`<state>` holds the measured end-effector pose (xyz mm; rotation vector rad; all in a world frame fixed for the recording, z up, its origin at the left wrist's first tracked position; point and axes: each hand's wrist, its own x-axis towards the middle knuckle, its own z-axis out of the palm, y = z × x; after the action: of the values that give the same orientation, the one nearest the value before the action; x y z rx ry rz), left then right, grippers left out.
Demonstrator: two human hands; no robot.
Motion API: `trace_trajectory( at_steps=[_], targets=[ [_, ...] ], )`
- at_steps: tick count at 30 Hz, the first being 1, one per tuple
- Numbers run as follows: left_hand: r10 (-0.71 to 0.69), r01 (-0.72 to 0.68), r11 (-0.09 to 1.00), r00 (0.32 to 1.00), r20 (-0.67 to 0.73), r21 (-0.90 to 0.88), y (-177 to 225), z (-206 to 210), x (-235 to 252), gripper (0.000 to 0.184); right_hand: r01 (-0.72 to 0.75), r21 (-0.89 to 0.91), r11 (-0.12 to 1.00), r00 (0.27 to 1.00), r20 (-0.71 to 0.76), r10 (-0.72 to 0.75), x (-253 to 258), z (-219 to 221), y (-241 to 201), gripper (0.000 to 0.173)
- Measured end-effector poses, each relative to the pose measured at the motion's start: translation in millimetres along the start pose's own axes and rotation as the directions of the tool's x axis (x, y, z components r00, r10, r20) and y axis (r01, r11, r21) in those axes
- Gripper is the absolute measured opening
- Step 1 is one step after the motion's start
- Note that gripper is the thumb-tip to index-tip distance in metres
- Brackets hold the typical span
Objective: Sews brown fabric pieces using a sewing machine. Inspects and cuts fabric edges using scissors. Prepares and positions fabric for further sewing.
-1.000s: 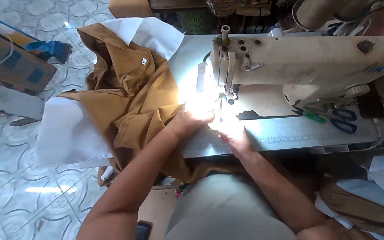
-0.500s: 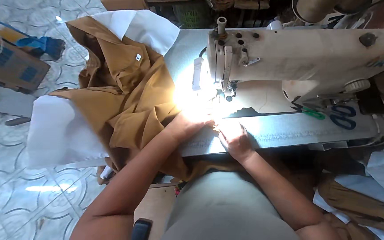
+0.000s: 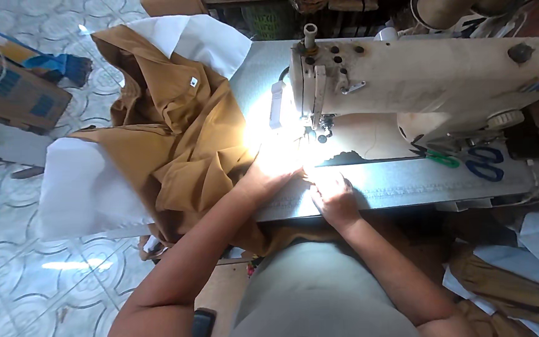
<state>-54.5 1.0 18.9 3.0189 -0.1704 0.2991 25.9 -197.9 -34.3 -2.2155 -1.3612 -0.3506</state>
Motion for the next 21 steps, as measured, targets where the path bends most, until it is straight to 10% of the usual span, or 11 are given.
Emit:
trace_trajectory(
  at_steps=[21],
  targets=[
    [0.051,-0.052,0.997,0.999,-0.006,-0.049,-14.8,-1.2,5.2,0.026,0.009,0.071,0.997,0.996,-0.09,-0.003,34.6,16.2,7.1,0.017]
  ],
)
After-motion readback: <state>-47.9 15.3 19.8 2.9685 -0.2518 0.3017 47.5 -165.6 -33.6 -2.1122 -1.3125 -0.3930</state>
